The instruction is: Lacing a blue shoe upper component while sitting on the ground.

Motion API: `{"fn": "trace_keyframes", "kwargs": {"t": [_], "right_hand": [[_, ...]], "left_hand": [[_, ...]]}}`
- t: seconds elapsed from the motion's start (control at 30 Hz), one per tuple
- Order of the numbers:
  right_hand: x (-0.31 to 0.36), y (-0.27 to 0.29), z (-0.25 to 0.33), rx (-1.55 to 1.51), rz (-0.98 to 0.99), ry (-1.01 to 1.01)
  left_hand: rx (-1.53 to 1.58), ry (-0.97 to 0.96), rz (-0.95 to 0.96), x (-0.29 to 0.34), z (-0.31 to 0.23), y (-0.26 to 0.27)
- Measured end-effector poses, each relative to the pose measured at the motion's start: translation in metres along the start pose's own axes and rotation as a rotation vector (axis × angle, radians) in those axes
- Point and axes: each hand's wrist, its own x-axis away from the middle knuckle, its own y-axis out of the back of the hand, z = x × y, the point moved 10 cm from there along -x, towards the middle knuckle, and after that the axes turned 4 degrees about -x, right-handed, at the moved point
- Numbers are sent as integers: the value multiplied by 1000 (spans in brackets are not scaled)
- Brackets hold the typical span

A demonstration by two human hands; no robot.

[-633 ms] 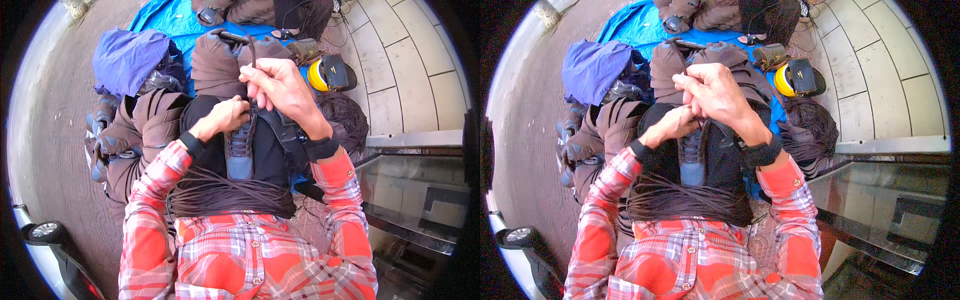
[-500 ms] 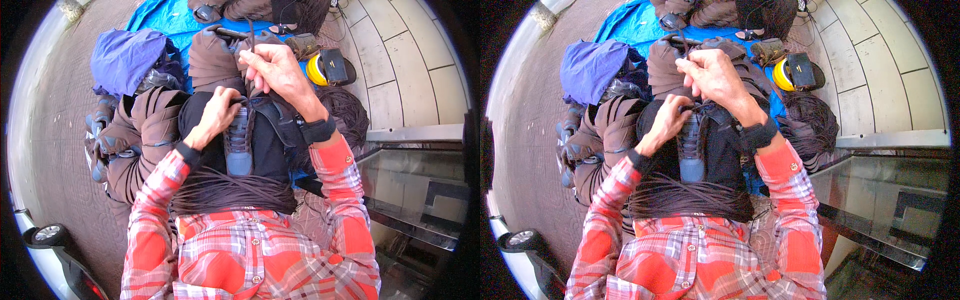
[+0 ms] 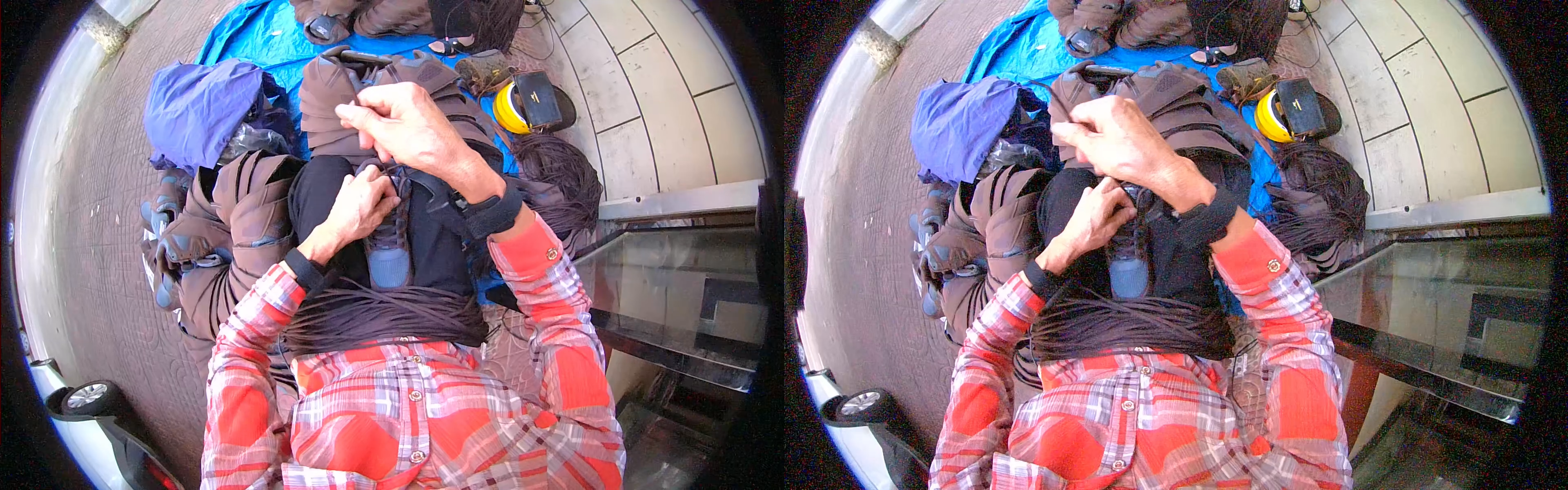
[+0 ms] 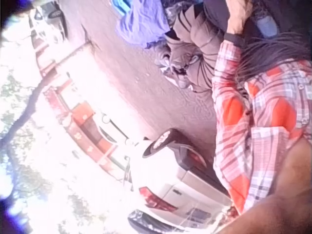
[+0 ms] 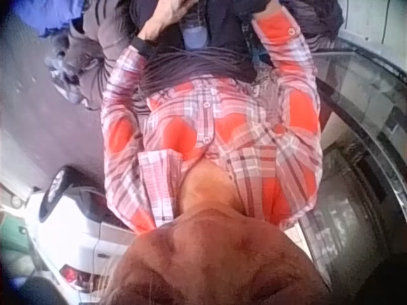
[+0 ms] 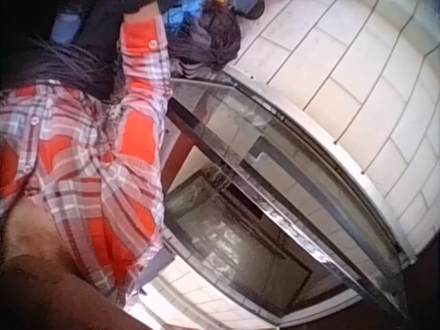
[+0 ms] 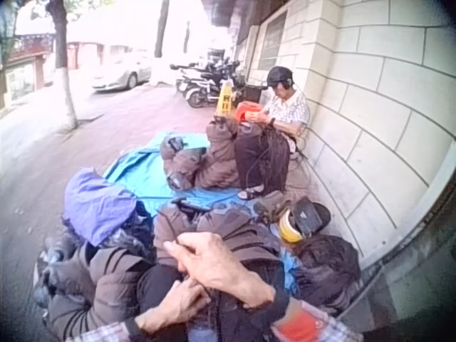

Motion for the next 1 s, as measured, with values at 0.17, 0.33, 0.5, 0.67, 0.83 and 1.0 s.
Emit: {"fn": "trace_keyframes", "kwargs": {"t": [0.17, 0.33, 0.5, 0.67, 0.83, 1.0], "right_hand": [[2, -2, 32, 29, -36, 152], [1, 33, 56, 146, -112, 240], [6, 44, 62, 142, -130, 268], [15, 46, 63, -248, -89, 80], [20, 27, 72, -242, -30, 111], [23, 28, 79, -139, -71, 193]], "left_hand": [[444, 61, -169, -11, 22, 19], [176, 124, -142, -35, 44, 10], [359, -29, -31, -43, 20, 18], [860, 97, -418, -20, 5, 142], [704, 85, -478, -3, -30, 181], [414, 11, -435, -2, -55, 189]]}}
